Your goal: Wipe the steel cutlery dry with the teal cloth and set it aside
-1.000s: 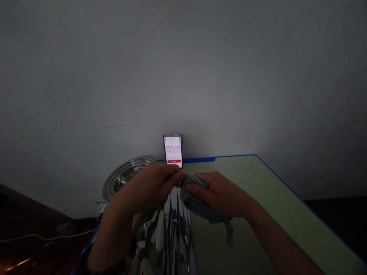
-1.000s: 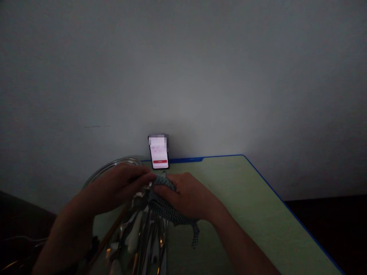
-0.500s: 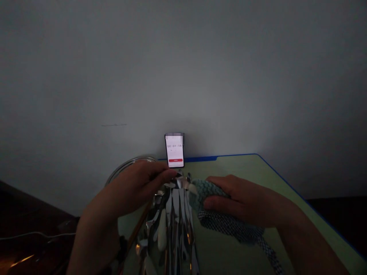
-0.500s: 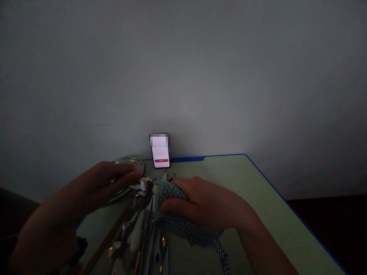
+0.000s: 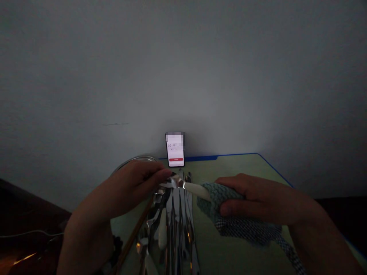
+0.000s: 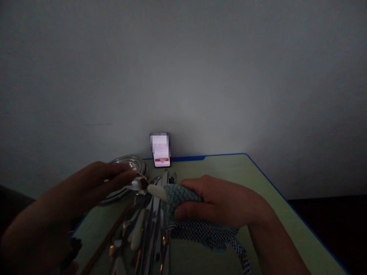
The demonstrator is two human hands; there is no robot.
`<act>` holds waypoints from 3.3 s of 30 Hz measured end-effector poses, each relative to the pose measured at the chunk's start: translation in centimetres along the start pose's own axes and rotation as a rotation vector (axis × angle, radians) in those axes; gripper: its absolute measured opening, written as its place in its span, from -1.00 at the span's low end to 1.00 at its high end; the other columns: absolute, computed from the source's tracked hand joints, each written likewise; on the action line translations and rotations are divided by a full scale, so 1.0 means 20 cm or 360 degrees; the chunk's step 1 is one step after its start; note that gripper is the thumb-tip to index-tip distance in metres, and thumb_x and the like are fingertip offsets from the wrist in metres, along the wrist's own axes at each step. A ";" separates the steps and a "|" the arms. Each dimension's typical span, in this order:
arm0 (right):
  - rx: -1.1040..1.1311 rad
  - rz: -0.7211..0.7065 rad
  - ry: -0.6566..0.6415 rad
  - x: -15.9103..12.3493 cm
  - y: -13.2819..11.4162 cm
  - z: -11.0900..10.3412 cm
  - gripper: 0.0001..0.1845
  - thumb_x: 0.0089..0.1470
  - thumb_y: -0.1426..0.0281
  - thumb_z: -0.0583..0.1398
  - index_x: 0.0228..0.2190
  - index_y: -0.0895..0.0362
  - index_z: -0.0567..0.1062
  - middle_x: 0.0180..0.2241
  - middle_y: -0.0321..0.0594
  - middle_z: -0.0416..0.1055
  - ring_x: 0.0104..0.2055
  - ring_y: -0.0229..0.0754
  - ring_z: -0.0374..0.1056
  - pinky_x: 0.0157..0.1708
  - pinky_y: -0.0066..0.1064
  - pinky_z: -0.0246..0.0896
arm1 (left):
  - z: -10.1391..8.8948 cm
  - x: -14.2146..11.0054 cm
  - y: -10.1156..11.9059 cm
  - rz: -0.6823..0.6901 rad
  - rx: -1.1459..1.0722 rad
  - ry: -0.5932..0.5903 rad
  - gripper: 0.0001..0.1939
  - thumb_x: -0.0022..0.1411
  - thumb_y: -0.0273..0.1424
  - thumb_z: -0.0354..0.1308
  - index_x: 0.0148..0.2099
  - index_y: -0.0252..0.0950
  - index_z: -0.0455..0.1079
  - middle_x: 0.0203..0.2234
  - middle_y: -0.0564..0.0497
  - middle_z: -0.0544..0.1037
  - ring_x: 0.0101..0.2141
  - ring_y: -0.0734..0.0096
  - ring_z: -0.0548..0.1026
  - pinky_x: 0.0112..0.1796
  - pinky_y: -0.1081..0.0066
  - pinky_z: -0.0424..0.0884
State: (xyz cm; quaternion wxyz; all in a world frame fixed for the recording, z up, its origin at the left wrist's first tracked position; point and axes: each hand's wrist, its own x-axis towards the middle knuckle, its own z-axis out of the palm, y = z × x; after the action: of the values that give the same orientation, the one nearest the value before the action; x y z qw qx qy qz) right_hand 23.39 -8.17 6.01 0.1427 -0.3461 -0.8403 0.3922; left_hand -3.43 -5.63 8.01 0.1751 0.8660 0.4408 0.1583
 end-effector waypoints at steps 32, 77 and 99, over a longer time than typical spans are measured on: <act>-0.0368 0.0036 0.0341 0.09 0.01 0.08 -0.77 0.12 0.32 0.08 -0.50 0.16 0.40 -0.65 -0.39 0.25 -0.62 -0.39 0.11 -0.59 -0.52 -0.13 | 0.18 0.08 0.19 0.0218 0.0026 -0.0369 -0.64 0.32 -0.32 -0.19 -0.34 -0.28 0.40 -0.52 0.04 0.47 -0.48 0.46 0.40 -0.46 0.46 0.21; 0.0021 0.0054 0.0257 0.08 0.05 0.02 -0.77 0.05 0.23 0.15 -0.42 0.16 0.42 -0.54 -0.39 0.30 -0.54 -0.38 0.16 -0.57 -0.55 0.04 | 0.07 0.10 -0.12 0.0077 -0.0297 -0.0232 -0.59 0.31 -0.20 -0.15 -0.43 -0.30 0.34 -0.57 0.09 0.36 -0.53 0.51 0.29 -0.48 0.52 0.22; 0.0619 0.0188 0.0048 0.13 0.20 0.05 -0.46 0.18 0.14 -0.02 0.09 0.18 0.15 -0.21 -0.08 0.44 -0.40 -0.29 0.36 -0.41 -0.42 0.27 | 0.14 0.16 -0.07 0.0015 -0.0182 -0.0009 -0.63 0.28 -0.21 -0.10 -0.35 -0.29 0.46 -0.57 0.11 0.45 -0.53 0.53 0.34 -0.46 0.54 0.20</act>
State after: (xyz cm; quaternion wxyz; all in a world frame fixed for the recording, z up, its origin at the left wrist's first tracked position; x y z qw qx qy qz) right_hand 22.93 -5.15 2.25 0.1961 -0.3666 -0.7247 0.5495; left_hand -1.57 -2.71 5.28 0.2249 0.8572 0.4263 0.1815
